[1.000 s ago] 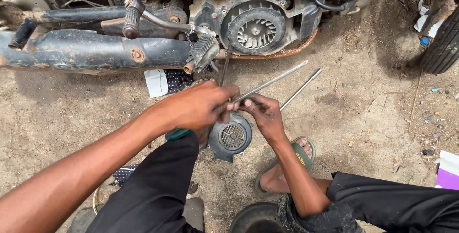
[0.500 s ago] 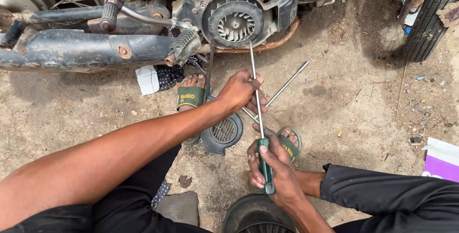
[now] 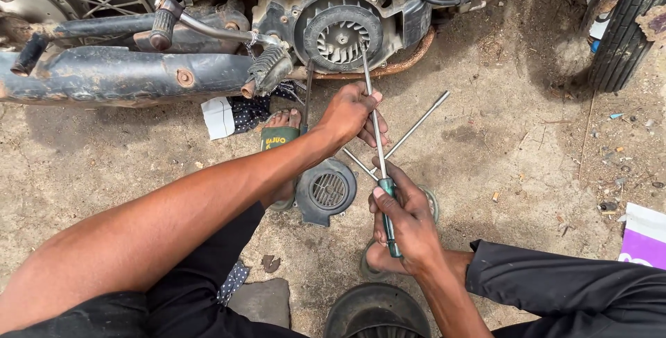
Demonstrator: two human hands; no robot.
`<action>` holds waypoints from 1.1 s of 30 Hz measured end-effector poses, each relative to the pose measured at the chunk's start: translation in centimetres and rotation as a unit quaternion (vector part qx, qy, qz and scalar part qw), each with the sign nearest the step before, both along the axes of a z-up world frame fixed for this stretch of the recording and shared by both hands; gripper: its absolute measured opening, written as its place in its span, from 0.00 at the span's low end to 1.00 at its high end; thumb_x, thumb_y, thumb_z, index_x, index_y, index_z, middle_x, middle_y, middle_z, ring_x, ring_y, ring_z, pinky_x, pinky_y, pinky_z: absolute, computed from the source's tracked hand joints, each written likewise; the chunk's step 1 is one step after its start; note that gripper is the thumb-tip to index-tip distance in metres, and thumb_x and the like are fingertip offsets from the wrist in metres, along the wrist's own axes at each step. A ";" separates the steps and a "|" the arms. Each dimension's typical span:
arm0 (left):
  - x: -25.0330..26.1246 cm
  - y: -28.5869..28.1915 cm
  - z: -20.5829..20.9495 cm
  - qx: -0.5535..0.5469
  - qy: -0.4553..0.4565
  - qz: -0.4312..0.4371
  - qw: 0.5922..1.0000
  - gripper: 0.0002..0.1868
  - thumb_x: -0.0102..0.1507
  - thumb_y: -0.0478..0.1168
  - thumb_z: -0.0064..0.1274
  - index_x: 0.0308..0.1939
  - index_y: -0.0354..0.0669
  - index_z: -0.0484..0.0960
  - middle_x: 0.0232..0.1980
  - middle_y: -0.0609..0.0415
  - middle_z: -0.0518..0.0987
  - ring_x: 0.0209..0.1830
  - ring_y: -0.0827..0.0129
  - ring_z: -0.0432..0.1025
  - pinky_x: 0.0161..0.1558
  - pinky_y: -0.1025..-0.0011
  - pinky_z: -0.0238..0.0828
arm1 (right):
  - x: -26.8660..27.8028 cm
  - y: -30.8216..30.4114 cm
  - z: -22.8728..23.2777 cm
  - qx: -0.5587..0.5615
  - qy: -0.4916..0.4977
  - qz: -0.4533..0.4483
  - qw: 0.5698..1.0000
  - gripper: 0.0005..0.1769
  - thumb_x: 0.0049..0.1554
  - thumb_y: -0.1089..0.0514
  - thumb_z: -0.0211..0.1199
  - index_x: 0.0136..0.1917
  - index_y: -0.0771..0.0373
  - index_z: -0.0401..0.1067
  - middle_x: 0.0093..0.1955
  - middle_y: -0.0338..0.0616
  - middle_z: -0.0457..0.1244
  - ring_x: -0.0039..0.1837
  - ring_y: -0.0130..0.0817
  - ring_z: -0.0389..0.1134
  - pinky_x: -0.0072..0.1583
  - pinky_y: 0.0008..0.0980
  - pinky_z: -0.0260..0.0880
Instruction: Using a screwdriver and T-handle wrench to disassemble and repair a motorcycle engine's cooling fan and casing.
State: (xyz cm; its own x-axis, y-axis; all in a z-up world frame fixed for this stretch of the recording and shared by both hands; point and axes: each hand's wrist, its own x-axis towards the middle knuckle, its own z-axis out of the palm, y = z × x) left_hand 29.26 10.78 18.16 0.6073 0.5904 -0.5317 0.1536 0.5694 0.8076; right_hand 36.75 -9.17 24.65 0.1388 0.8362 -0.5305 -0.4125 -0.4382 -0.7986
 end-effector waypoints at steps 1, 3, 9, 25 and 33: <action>0.2 0.4 0.2 0.002 0.001 0.000 1.000 0.17 0.72 0.42 0.40 0.56 0.30 0.62 0.28 0.40 0.81 0.21 0.53 0.81 0.17 0.67 0.76 | 0.3 -0.1 -0.4 0.002 0.001 0.000 1.000 0.32 0.62 0.60 0.55 0.78 0.63 0.58 0.36 0.43 0.59 0.26 0.23 0.56 0.29 0.26 0.61; 0.5 0.6 0.6 0.068 0.022 0.000 0.997 0.16 0.71 0.42 0.43 0.52 0.28 0.69 0.27 0.42 0.82 0.18 0.59 0.78 0.15 0.69 0.74 | 0.7 -0.9 -1.1 0.070 0.271 -0.071 0.957 0.32 0.64 0.60 0.54 0.79 0.69 0.54 0.39 0.44 0.58 0.28 0.23 0.57 0.31 0.26 0.62; 1.5 -0.7 1.0 0.199 0.132 0.066 0.969 0.15 0.68 0.41 0.50 0.39 0.29 0.79 0.22 0.47 0.83 0.13 0.67 0.76 0.14 0.70 0.72 | 0.5 -1.5 -3.8 0.147 0.479 -0.097 0.860 0.33 0.67 0.58 0.51 0.81 0.70 0.49 0.41 0.42 0.55 0.29 0.22 0.56 0.31 0.23 0.59; 2.2 -0.4 1.0 0.283 0.221 0.147 0.922 0.12 0.64 0.42 0.56 0.36 0.34 0.87 0.19 0.49 0.82 0.18 0.69 0.80 0.25 0.69 0.75 | -0.8 -1.6 -1.9 0.100 0.517 -0.135 0.839 0.32 0.70 0.46 0.45 0.77 0.72 0.55 0.38 0.42 0.57 0.29 0.21 0.54 0.30 0.21 0.58; 0.8 -9.7 4.7 0.231 0.246 0.160 0.928 0.30 0.67 0.53 0.55 0.59 0.29 0.75 0.38 0.37 0.86 0.43 0.57 0.80 0.49 0.58 0.74 | -4.9 -0.7 -0.2 0.106 -0.087 -0.303 0.943 0.29 0.68 0.40 0.48 0.69 0.66 0.62 0.55 0.50 0.65 0.55 0.32 0.66 0.54 0.35 0.70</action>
State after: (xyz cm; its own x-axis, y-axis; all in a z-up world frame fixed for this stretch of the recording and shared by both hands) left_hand 30.06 1.11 22.89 0.1126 0.9324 -0.3435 0.4509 0.2601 0.8538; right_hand 31.86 -9.91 24.49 0.6945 0.6602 -0.2859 -0.3906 0.0124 -0.9205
